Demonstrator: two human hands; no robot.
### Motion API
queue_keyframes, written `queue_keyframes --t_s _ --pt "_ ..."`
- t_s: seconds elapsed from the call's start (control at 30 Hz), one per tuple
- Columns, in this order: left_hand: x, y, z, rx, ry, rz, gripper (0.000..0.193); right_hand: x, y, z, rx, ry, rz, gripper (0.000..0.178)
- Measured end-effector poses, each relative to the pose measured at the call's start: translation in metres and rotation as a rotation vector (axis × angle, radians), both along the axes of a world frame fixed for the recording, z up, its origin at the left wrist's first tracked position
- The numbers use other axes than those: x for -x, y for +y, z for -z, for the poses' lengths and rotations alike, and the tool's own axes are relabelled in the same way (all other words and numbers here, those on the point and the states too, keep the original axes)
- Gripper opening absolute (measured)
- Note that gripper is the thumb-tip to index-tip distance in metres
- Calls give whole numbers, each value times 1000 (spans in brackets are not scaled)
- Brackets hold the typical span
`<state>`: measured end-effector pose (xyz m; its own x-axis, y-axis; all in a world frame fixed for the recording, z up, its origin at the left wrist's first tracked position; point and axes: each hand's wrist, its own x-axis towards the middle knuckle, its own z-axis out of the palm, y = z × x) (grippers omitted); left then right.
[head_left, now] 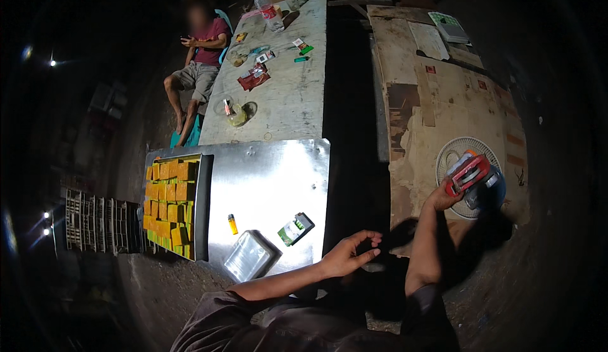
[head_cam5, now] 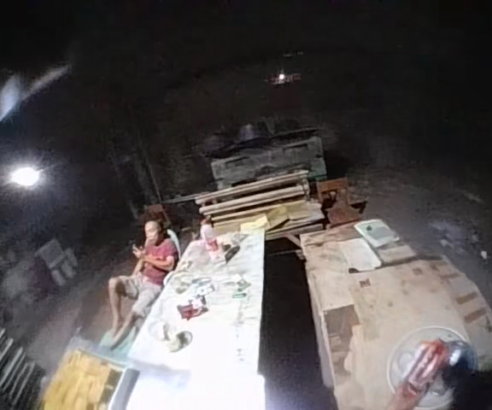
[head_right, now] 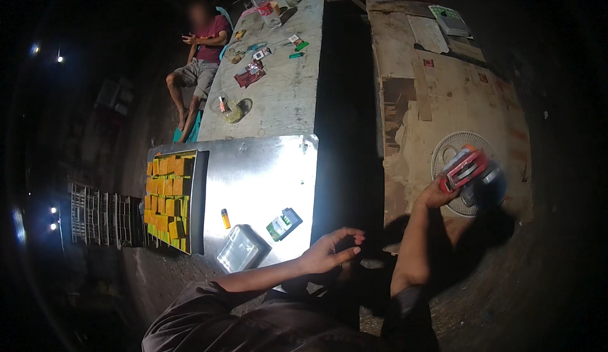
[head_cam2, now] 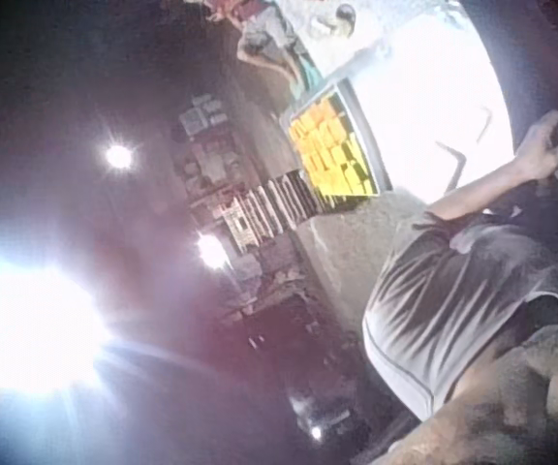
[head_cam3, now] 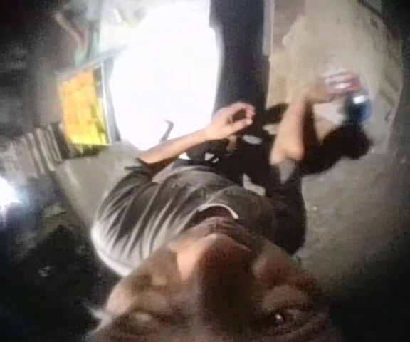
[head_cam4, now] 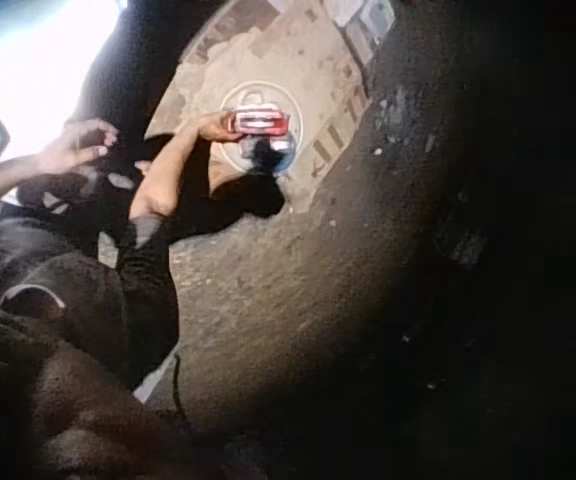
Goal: The person wraps rectangular yellow food items in green leaf wrappers by hand. They pick up each item, fold the leaf around it, and place the wrapped unit onto a metal tray. The person also handles a small container and a cloth during the process.
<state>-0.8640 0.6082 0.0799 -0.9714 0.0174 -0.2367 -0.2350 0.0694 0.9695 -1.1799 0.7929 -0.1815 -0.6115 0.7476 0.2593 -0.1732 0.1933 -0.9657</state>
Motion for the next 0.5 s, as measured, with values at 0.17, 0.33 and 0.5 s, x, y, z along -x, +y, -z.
queue_keyframes --t_s 0.17,0.33,0.5 --pt "32 16 9 48 -68 -23 38 5 40 8 -73 -246 60 69" --pt "61 37 50 -114 -156 -102 33 -63 42 -62 241 -79 -366 60" --pt "130 61 73 -81 -151 -6 35 -159 101 -88 195 -226 -602 56"
